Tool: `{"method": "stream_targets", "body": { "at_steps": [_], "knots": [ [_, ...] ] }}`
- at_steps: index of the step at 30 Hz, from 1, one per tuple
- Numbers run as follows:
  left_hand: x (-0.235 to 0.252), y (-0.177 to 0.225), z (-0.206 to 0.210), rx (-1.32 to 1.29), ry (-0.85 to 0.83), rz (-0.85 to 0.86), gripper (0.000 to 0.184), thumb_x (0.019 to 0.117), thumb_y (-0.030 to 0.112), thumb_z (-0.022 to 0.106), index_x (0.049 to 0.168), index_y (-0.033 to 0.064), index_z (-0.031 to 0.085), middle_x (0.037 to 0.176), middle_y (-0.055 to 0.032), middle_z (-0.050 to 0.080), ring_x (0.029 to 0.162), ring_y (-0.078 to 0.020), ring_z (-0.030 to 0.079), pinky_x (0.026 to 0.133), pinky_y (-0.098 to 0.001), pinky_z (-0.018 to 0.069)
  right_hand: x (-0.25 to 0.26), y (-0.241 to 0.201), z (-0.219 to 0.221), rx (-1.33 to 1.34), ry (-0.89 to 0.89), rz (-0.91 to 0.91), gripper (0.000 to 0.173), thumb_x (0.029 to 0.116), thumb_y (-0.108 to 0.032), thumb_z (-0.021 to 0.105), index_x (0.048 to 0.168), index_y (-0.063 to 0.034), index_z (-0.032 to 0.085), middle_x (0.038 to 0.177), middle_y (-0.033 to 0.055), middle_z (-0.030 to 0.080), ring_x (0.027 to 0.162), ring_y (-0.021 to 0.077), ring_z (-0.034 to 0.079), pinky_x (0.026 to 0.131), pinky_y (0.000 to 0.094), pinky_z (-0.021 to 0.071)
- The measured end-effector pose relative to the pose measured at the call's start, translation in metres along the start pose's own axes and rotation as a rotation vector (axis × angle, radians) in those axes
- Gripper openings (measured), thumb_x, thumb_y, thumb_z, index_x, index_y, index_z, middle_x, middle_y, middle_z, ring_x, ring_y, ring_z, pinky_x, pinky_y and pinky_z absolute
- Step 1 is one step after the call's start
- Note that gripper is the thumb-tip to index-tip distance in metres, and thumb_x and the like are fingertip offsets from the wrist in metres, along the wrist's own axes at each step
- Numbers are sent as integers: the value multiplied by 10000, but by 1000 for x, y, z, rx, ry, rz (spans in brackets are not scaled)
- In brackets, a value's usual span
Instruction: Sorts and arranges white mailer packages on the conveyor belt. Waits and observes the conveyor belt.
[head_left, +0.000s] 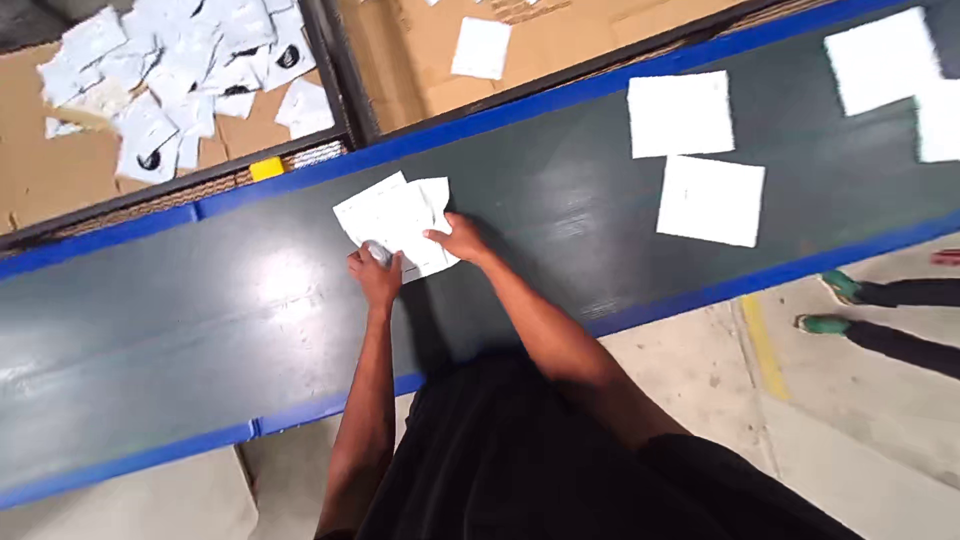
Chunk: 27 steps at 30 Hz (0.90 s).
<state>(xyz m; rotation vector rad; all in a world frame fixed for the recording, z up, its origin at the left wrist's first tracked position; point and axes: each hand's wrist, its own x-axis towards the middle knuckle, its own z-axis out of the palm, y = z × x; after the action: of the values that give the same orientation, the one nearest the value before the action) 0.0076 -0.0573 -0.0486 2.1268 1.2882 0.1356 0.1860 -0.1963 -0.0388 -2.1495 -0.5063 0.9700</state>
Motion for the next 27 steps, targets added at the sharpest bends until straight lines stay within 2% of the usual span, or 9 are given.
{"method": "stream_targets", "body": {
  "at_steps": [6,9,12,14,15,17,19,23,27],
  "knots": [
    [1,-33,-26,3,41,-70,710,865,465,738,1402,28,582,1384,-332,494,1269,-473,499,1058,-556,444,-5,-25,37,420,-233,46,423,1034,-289,616,1380,-52,555,1209,127,696,1068,188,701,950,402,585],
    [-1,-49,-38,-361,120,-155,951,804,292,859,1504,-69,327,1396,-294,532,1284,-340,569,1091,-459,484,-11,-44,64,548,-264,31,562,951,-379,737,1360,-36,561,1197,109,709,1074,176,705,964,391,592],
    [-1,-63,-52,-729,137,-325,1159,753,74,889,1564,-2,64,929,-152,666,739,-181,699,704,-363,621,-5,-55,96,384,-176,-37,551,822,-307,850,1217,-5,612,1133,136,686,1047,198,675,943,401,572],
    [-2,-75,-67,-788,24,-390,1088,778,174,903,1530,-20,141,808,-134,653,583,-173,648,555,-345,589,-6,-65,108,427,-202,-52,466,824,-188,837,1188,-9,606,1120,133,686,1024,194,683,916,388,584],
    [-3,-80,-77,-725,-36,-382,1024,785,300,904,1499,-38,252,853,-130,661,625,-173,655,578,-346,593,-10,-73,111,515,-247,-63,479,829,-151,834,1216,-3,595,1124,129,695,1019,191,698,913,381,602],
    [-4,-90,-90,-635,-101,-303,800,804,481,854,1341,-23,540,1071,-140,711,955,-202,706,866,-408,609,-17,-91,113,700,-339,-96,520,866,-121,815,1300,23,566,1149,142,717,1033,219,722,936,404,619],
    [-9,-103,-95,-716,-116,-208,652,879,522,766,1241,-7,651,1177,-168,693,1148,-260,644,1005,-454,546,-25,-105,116,777,-389,-111,531,908,-131,784,1348,25,530,1159,146,723,1043,234,728,950,416,617],
    [-22,-96,-106,-1092,-92,-133,965,860,354,794,1494,-42,184,1302,-206,577,1112,-224,671,930,-412,608,-33,-122,116,736,-356,-158,516,904,-109,776,1329,32,519,1132,149,720,1018,226,730,929,401,620],
    [-18,-71,-118,-1101,2,-72,1259,640,171,989,1524,19,105,1332,-242,565,1101,-294,699,895,-462,646,-45,-139,98,731,-360,-272,478,898,-108,789,1279,48,546,1108,154,726,1003,247,734,914,423,631]
  ]
}}
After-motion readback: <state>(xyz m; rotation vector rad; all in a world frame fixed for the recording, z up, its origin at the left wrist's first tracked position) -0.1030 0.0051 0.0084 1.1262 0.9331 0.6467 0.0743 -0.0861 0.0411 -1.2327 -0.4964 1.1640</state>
